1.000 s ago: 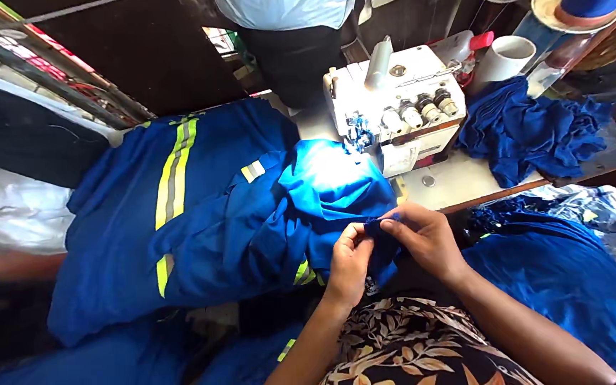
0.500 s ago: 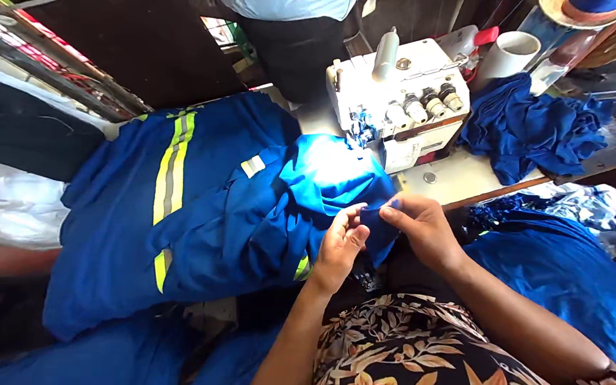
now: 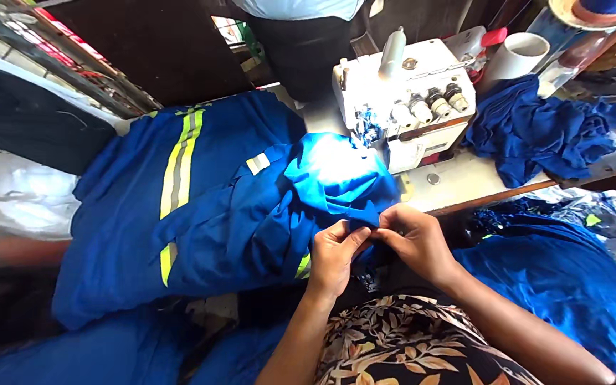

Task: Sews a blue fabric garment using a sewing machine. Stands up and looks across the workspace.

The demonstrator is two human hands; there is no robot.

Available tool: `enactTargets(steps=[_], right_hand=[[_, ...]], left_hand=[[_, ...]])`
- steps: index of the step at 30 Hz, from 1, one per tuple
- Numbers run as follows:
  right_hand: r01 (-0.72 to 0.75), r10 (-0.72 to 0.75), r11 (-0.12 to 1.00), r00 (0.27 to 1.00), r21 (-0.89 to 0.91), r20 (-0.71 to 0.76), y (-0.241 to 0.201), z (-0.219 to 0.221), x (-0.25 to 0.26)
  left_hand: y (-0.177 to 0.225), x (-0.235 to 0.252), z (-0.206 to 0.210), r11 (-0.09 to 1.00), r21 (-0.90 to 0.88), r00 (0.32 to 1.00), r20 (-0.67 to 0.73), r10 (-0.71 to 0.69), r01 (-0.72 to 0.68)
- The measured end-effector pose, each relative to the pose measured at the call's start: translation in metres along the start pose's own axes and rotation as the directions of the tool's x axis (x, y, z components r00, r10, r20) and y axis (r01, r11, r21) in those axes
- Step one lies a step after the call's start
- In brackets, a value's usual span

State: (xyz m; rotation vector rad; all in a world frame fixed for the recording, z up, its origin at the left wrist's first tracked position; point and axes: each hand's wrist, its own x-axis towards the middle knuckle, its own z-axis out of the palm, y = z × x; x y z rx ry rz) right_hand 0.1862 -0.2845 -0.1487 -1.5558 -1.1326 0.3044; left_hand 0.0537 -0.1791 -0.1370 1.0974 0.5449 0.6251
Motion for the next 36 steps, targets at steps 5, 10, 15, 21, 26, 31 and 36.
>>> enactTargets(steps=[5, 10, 15, 21, 26, 31, 36], right_hand=[[-0.2, 0.184, 0.917, 0.98, 0.346, 0.077, 0.007, -0.023, 0.011], [-0.468, 0.434, 0.817, 0.883, 0.336, 0.177, 0.006, -0.03, 0.018], [-0.199, 0.195, 0.979, 0.976, 0.035, 0.101, 0.019, -0.037, 0.008], [0.037, -0.03, 0.958, 0.999, -0.284, 0.028, 0.02, -0.037, -0.002], [0.036, -0.028, 0.974, 0.999, -0.223, 0.039, 0.02, -0.043, -0.004], [-0.06, 0.009, 0.953, 0.986, 0.298, 0.168, 0.024, -0.044, 0.0], [-0.212, 0.133, 0.836, 0.973, 0.506, 0.188, 0.027, -0.038, 0.008]], left_hand=[[0.001, 0.01, -0.028, 0.939, 0.259, 0.974, 0.066, 0.217, -0.227], [0.023, 0.012, -0.045, 0.978, 0.205, 0.982, 0.188, 0.005, -0.045], [0.029, 0.013, -0.068, 0.835, 0.495, 0.906, 0.422, 0.009, -0.239], [0.015, 0.011, -0.053, 0.608, 0.695, 0.92, 0.339, 0.195, -0.385], [0.013, 0.014, -0.053, 0.625, 0.663, 0.907, 0.361, 0.216, -0.413], [0.015, 0.02, -0.053, 0.514, 0.75, 0.907, 0.378, 0.184, -0.417], [0.032, 0.034, -0.043, 0.757, 0.538, 0.892, 0.434, 0.128, -0.37]])
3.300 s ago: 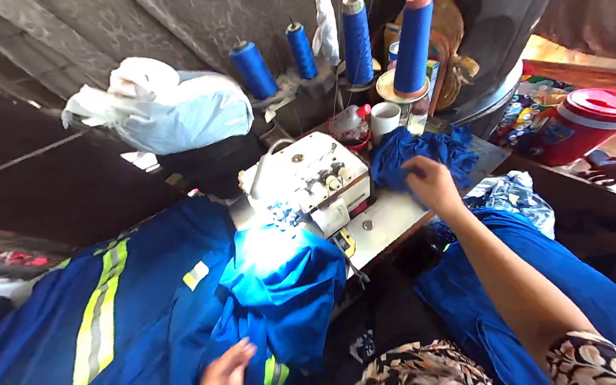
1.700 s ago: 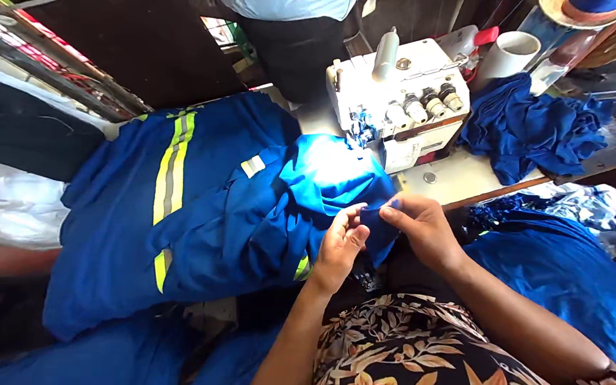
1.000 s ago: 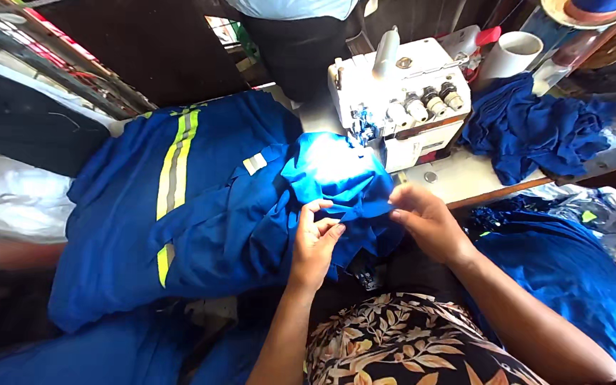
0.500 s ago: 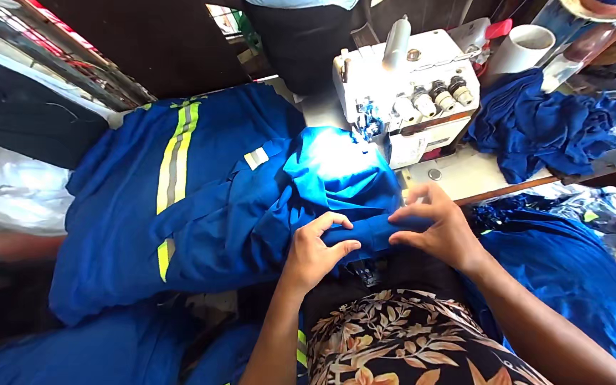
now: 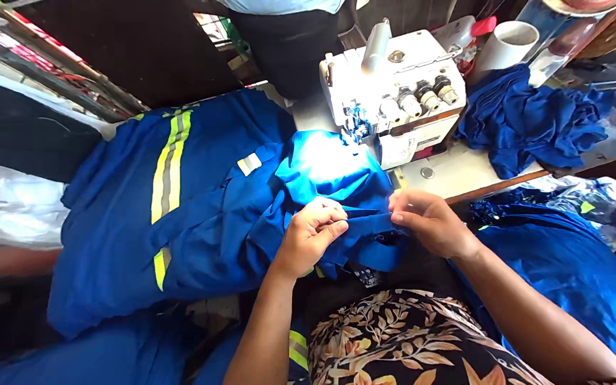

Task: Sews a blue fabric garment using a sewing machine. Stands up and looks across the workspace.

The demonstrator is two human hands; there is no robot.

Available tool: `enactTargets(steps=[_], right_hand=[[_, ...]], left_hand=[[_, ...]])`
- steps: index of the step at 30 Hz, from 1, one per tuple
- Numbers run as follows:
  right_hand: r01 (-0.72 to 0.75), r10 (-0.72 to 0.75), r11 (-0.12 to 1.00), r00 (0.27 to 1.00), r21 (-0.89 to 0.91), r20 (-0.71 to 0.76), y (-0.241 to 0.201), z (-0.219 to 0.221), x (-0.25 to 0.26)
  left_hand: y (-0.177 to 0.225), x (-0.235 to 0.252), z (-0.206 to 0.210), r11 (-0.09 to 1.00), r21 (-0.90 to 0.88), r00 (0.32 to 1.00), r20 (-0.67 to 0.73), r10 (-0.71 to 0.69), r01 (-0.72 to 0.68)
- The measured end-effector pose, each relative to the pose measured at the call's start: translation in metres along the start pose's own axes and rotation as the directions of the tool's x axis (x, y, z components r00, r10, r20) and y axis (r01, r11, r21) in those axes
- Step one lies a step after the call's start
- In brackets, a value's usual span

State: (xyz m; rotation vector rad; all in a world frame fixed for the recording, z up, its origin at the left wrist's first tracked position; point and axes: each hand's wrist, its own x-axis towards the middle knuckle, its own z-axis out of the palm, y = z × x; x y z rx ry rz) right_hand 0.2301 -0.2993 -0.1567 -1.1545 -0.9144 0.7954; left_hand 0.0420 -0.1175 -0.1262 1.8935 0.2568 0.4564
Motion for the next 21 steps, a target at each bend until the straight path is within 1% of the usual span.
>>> enactTargets(steps=[1, 3, 5, 6, 7, 8, 9, 10, 11, 12, 13, 14, 15, 16, 18, 19, 21], right_hand=[[0.001, -0.002, 1.0, 1.0, -0.019, -0.007, -0.001, -0.001, 0.002], [0.068, -0.065, 0.989, 0.998, -0.128, 0.026, -0.001, -0.007, 0.006], [0.161, -0.15, 0.917, 0.987, -0.366, 0.057, -0.001, -0.015, 0.011], [0.192, -0.194, 0.861, 0.98, -0.471, 0.043, -0.001, -0.017, 0.013], [0.207, -0.238, 0.817, 0.971, -0.539, 0.012, -0.001, -0.017, 0.016], [0.211, -0.279, 0.793, 0.96, -0.571, -0.033, -0.001, -0.017, 0.021], [0.222, -0.317, 0.796, 0.946, -0.564, -0.075, -0.001, -0.017, 0.028], [0.237, -0.335, 0.825, 0.936, -0.513, -0.108, 0.0, -0.019, 0.035], [0.252, -0.331, 0.875, 0.935, -0.414, -0.13, 0.002, -0.019, 0.044], [0.256, -0.305, 0.926, 0.941, -0.278, -0.148, 0.006, -0.019, 0.053], [0.249, -0.269, 0.959, 0.95, -0.133, -0.158, 0.01, -0.018, 0.062], [0.24, -0.242, 0.97, 0.959, -0.037, -0.144, 0.015, -0.018, 0.068], [0.236, -0.235, 0.972, 0.964, -0.005, -0.126, 0.02, -0.017, 0.072], [0.23, -0.228, 0.973, 0.967, 0.003, -0.111, 0.025, -0.015, 0.073], [0.191, -0.19, 0.982, 0.979, -0.001, -0.078, 0.031, -0.01, 0.068], [0.172, -0.172, 0.985, 0.983, -0.004, -0.055, 0.034, -0.007, 0.065], [0.142, -0.141, 0.99, 0.989, 0.003, -0.031, 0.041, 0.0, 0.059]], left_hand=[[0.002, 0.005, -0.003, 0.999, -0.029, 0.998, 0.047, -0.037, 0.038], [0.001, 0.015, -0.011, 0.998, 0.015, 0.991, 0.116, -0.067, 0.065], [0.007, 0.026, -0.019, 0.988, 0.138, 0.986, 0.141, -0.085, 0.066], [0.012, 0.031, -0.021, 0.973, 0.228, 0.986, 0.147, -0.073, 0.038], [0.017, 0.038, -0.021, 0.949, 0.315, 0.989, 0.142, -0.03, -0.017], [0.02, 0.047, -0.019, 0.924, 0.374, 0.992, 0.115, 0.043, -0.083], [0.02, 0.057, -0.018, 0.904, 0.396, 0.987, 0.08, 0.138, -0.159], [0.019, 0.069, -0.016, 0.905, 0.372, 0.977, 0.031, 0.21, -0.206], [0.017, 0.082, -0.014, 0.931, 0.304, 0.975, -0.027, 0.222, -0.203], [0.012, 0.094, -0.012, 0.966, 0.199, 0.979, -0.086, 0.182, -0.163], [0.005, 0.104, -0.008, 0.995, 0.053, 0.986, -0.137, 0.095, -0.088], [-0.001, 0.108, -0.005, 0.997, -0.067, 0.989, -0.149, 0.013, -0.023], [-0.005, 0.107, -0.003, 0.995, -0.102, 0.989, -0.147, -0.031, 0.016], [-0.006, 0.102, -0.004, 0.997, -0.053, 0.989, -0.133, -0.059, 0.052], [-0.002, 0.09, -0.011, 0.977, 0.158, 0.986, -0.11, -0.125, 0.142], [-0.002, 0.085, -0.015, 0.956, 0.25, 0.987, -0.096, -0.132, 0.153], [-0.005, 0.079, -0.022, 0.941, 0.318, 0.993, -0.065, -0.103, 0.119]])
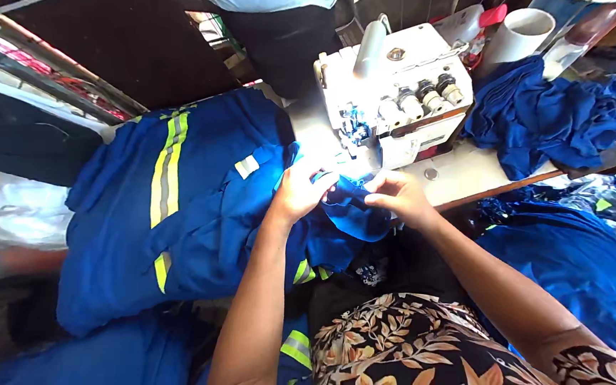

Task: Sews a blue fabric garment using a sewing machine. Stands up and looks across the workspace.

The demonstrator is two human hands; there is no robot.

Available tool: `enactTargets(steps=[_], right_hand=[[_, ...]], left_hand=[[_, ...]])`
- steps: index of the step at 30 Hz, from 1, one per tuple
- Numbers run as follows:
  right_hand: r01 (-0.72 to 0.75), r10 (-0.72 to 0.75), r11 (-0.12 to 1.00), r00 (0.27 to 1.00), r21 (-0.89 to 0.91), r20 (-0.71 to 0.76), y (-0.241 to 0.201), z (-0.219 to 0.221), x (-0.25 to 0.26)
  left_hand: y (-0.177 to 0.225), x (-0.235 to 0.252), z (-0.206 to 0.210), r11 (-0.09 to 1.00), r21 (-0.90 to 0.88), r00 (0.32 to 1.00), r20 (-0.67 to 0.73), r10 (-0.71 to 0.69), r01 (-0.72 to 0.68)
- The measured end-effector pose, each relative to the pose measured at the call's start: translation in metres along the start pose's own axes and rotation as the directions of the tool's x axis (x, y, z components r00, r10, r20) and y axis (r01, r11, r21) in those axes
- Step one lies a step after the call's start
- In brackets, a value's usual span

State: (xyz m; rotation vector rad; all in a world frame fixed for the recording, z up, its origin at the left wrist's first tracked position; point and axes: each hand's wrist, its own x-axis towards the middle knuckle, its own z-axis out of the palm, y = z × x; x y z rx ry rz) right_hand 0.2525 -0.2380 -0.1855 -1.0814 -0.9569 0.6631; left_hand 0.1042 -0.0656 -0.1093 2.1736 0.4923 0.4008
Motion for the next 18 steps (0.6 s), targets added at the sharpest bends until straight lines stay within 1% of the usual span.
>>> enactTargets(steps=[3, 6, 9, 11, 12, 13, 15, 16, 17, 18], right_hand=[[0.017, -0.017, 1.0, 0.996, 0.0, -0.089, 0.005, 0.01, -0.002], [0.03, -0.02, 0.998, 0.984, 0.057, -0.177, 0.009, 0.012, 0.002], [0.039, -0.014, 0.992, 0.981, 0.123, -0.192, 0.009, 0.012, 0.007], [0.042, -0.021, 0.993, 0.985, 0.114, -0.173, 0.007, 0.011, 0.007], [0.031, -0.016, 0.996, 0.987, 0.088, -0.162, 0.004, 0.01, 0.007], [0.013, -0.008, 0.999, 0.988, 0.034, -0.153, 0.002, 0.009, 0.006], [-0.035, 0.015, 0.988, 0.991, -0.148, -0.133, -0.005, 0.007, 0.004], [-0.048, 0.015, 0.958, 0.993, -0.284, -0.117, -0.01, 0.007, 0.004], [-0.035, -0.014, 0.901, 0.994, -0.432, -0.111, -0.012, 0.008, 0.004], [-0.004, -0.066, 0.823, 0.993, -0.568, -0.102, -0.015, 0.01, 0.004]], left_hand=[[-0.002, 0.01, -0.002, 0.999, 0.043, 1.0, -0.015, 0.01, -0.009], [-0.001, 0.022, 0.003, 0.994, 0.104, 0.998, -0.061, 0.02, -0.013], [0.002, 0.028, 0.008, 0.998, 0.032, 0.993, -0.108, -0.042, 0.046], [0.007, 0.03, 0.009, 0.994, 0.078, 0.992, -0.099, -0.072, 0.08], [0.007, 0.031, 0.01, 0.991, 0.114, 0.993, -0.102, -0.056, 0.068], [0.008, 0.032, 0.01, 0.986, 0.16, 0.994, -0.105, -0.029, 0.046], [0.002, 0.035, 0.015, 0.969, 0.24, 0.985, -0.142, 0.099, -0.063], [0.0, 0.037, 0.017, 0.958, 0.273, 0.978, -0.156, 0.139, -0.093], [0.0, 0.039, 0.018, 0.949, 0.305, 0.978, -0.161, 0.13, -0.076], [0.003, 0.042, 0.018, 0.945, 0.325, 0.982, -0.166, 0.089, -0.03]])
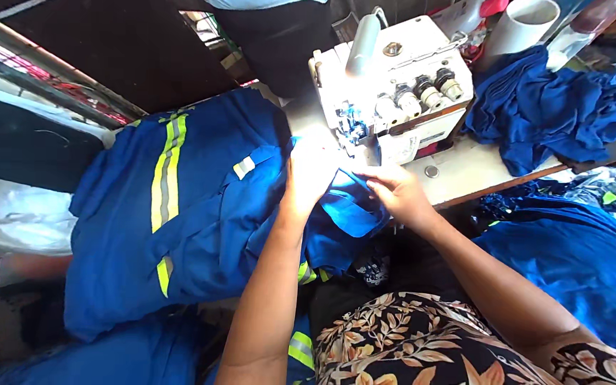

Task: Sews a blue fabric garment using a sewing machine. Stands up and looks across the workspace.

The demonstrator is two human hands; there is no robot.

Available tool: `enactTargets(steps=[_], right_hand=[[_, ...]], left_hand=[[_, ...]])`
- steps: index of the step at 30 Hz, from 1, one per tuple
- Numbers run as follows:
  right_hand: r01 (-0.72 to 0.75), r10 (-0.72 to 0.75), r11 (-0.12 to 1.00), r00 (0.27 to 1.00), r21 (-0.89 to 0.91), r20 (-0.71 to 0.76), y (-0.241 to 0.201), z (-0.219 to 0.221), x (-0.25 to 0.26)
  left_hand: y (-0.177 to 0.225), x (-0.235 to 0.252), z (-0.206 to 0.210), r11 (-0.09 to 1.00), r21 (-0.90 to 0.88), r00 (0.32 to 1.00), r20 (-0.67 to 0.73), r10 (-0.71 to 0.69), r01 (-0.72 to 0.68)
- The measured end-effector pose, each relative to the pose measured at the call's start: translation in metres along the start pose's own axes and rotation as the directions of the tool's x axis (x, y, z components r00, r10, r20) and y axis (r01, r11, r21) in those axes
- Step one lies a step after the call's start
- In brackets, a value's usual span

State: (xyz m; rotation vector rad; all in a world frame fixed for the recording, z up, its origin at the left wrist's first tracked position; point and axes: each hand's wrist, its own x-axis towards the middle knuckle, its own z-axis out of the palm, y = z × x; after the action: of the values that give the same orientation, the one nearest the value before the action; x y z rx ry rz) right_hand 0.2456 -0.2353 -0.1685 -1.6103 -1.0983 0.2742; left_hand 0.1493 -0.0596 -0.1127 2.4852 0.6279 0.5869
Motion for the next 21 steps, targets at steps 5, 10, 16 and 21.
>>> enactTargets(steps=[5, 10, 16, 21], right_hand=[[0.055, -0.069, 0.925, 0.997, -0.377, -0.024, -0.018, 0.007, 0.006], [0.043, -0.099, 0.875, 0.991, -0.482, -0.091, -0.02, 0.016, 0.013], [0.1, -0.119, 0.915, 0.993, -0.392, -0.026, -0.02, 0.013, 0.015], [0.082, -0.081, 0.996, 0.997, -0.046, 0.013, -0.004, 0.003, -0.004]], left_hand=[[0.002, 0.027, 0.008, 0.997, 0.036, 0.997, -0.029, -0.068, 0.069], [-0.002, 0.045, 0.013, 0.991, 0.107, 0.997, -0.028, -0.078, 0.08], [-0.004, 0.048, 0.008, 0.996, 0.06, 0.997, -0.033, -0.066, 0.068], [0.009, -0.011, -0.012, 0.703, -0.687, 0.966, -0.011, -0.26, 0.182]])
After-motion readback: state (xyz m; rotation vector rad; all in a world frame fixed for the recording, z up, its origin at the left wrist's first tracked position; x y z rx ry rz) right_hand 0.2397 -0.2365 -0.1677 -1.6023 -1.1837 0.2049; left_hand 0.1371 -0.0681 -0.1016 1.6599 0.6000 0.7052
